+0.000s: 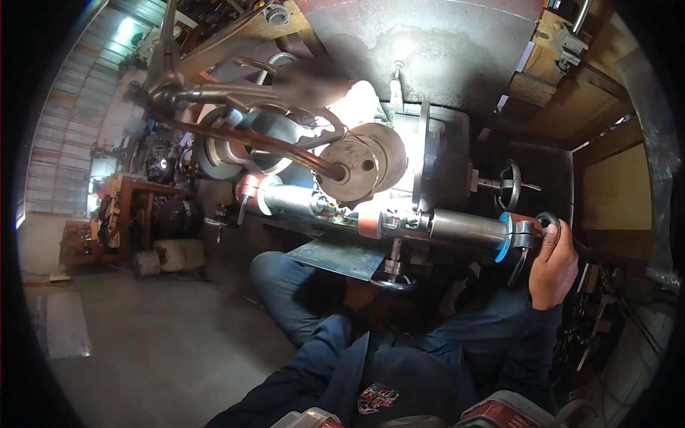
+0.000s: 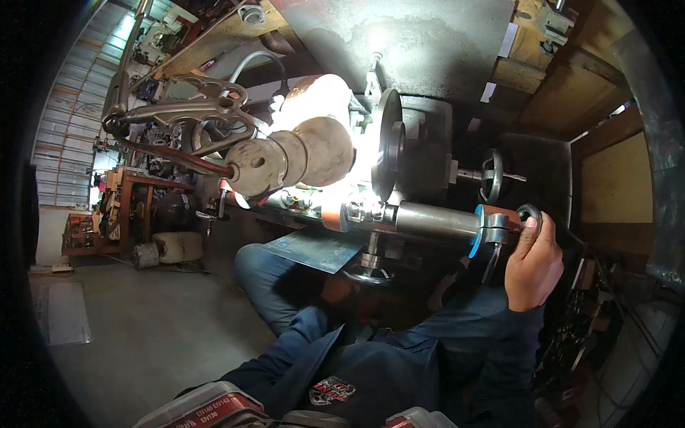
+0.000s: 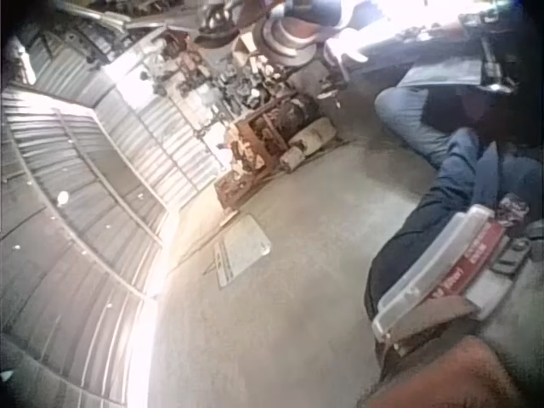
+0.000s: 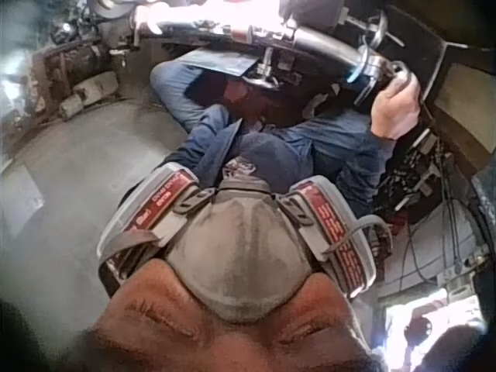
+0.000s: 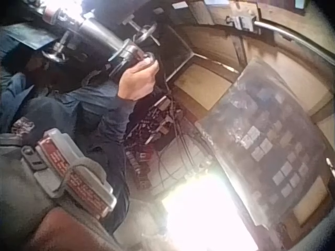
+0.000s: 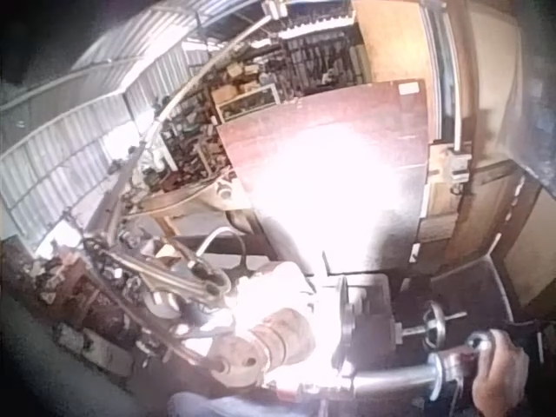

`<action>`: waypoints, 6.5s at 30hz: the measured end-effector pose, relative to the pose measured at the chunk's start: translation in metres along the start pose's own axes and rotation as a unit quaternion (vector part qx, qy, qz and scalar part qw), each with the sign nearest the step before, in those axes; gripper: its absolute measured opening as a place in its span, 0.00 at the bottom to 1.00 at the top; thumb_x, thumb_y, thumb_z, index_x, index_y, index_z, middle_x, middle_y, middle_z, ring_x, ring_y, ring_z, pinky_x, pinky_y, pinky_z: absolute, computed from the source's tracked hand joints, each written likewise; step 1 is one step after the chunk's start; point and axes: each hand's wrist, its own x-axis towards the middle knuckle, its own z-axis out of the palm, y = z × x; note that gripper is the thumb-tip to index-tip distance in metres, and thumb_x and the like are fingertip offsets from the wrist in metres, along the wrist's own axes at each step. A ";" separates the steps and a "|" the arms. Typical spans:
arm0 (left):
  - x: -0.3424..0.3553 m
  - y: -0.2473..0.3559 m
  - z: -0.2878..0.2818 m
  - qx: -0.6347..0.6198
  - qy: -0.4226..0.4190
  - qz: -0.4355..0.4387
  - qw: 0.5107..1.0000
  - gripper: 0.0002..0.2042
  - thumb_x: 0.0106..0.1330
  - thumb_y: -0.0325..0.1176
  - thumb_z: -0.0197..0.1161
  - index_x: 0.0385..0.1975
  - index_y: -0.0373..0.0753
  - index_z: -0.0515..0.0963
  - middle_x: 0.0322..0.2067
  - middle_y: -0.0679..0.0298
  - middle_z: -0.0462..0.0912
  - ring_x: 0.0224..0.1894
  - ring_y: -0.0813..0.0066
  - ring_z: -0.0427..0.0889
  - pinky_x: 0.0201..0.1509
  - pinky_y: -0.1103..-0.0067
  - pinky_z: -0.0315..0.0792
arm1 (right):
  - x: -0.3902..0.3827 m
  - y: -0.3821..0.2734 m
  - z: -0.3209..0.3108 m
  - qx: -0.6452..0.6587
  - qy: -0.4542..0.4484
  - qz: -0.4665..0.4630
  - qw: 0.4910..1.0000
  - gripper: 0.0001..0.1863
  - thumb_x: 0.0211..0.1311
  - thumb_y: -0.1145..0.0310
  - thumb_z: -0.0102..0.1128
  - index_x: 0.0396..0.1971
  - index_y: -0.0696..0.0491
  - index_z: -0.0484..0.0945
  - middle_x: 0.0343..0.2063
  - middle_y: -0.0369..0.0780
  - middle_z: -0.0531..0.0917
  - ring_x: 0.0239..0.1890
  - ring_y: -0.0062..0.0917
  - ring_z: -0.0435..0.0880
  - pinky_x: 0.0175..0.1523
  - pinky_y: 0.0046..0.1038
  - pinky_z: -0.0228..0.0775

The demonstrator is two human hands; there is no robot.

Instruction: The recorder is using a lathe to grind a metal cylinder and measuring it with calipers.

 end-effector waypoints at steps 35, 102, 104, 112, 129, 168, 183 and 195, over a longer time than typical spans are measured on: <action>0.019 -0.013 -0.113 0.102 0.166 -0.122 0.973 0.14 0.61 0.36 0.55 0.40 0.35 0.81 0.40 0.48 0.83 0.45 0.52 0.81 0.53 0.63 0.72 | 0.008 0.005 0.003 -0.089 0.026 -0.064 0.994 0.16 0.70 0.64 0.46 0.51 0.46 0.80 0.35 0.43 0.86 0.32 0.40 0.83 0.38 0.36 0.72; 0.047 -0.038 -0.352 -0.092 0.362 -0.121 0.920 0.22 0.72 0.38 0.53 0.63 0.37 0.65 0.53 0.48 0.77 0.48 0.58 0.82 0.54 0.69 0.73 | 0.017 0.011 0.006 -0.111 -0.006 -0.024 0.994 0.16 0.68 0.58 0.47 0.46 0.44 0.82 0.37 0.44 0.85 0.40 0.42 0.83 0.46 0.40 0.74; 0.051 -0.048 -0.350 -0.059 0.372 -0.104 0.921 0.23 0.73 0.38 0.52 0.64 0.37 0.64 0.52 0.48 0.77 0.47 0.58 0.82 0.53 0.69 0.73 | 0.009 0.014 0.011 -0.105 0.059 -0.041 0.992 0.14 0.68 0.59 0.49 0.46 0.42 0.82 0.33 0.44 0.86 0.35 0.41 0.84 0.43 0.40 0.74; 0.050 -0.039 -0.352 -0.037 0.372 -0.094 0.923 0.23 0.73 0.38 0.50 0.65 0.38 0.63 0.49 0.48 0.79 0.46 0.57 0.82 0.52 0.70 0.73 | -0.003 0.026 0.026 -0.082 0.194 -0.147 0.966 0.15 0.70 0.60 0.48 0.49 0.42 0.82 0.32 0.40 0.86 0.26 0.36 0.81 0.37 0.34 0.70; 0.051 -0.045 -0.349 -0.017 0.379 -0.075 0.922 0.21 0.73 0.37 0.49 0.63 0.39 0.66 0.47 0.50 0.80 0.40 0.60 0.82 0.48 0.71 0.73 | -0.007 0.025 0.024 -0.075 0.192 -0.135 0.969 0.15 0.69 0.62 0.49 0.48 0.43 0.82 0.34 0.40 0.87 0.30 0.35 0.84 0.38 0.33 0.71; 0.054 0.015 -0.064 -0.663 -0.061 0.000 0.747 0.39 0.54 0.40 0.69 0.66 0.33 0.61 0.59 0.58 0.72 0.63 0.63 0.70 0.67 0.70 0.61 | -0.012 0.038 0.037 -0.056 0.250 -0.160 0.953 0.14 0.68 0.64 0.49 0.49 0.43 0.81 0.29 0.36 0.86 0.27 0.28 0.83 0.38 0.30 0.68; 0.048 -0.046 -0.004 -0.751 -0.098 -0.111 0.643 0.29 0.57 0.33 0.70 0.59 0.34 0.69 0.53 0.60 0.75 0.55 0.67 0.74 0.57 0.71 0.70 | 0.013 0.021 0.018 -0.120 0.081 -0.045 0.988 0.13 0.68 0.58 0.50 0.45 0.40 0.83 0.31 0.40 0.86 0.32 0.38 0.85 0.41 0.34 0.74; 0.036 -0.041 -0.043 -0.635 -0.021 -0.112 0.764 0.31 0.60 0.32 0.65 0.64 0.33 0.63 0.59 0.59 0.71 0.62 0.66 0.69 0.66 0.71 0.63 | -0.003 0.030 0.035 -0.084 0.202 -0.146 0.965 0.14 0.69 0.61 0.49 0.49 0.38 0.81 0.31 0.38 0.86 0.27 0.36 0.82 0.39 0.35 0.72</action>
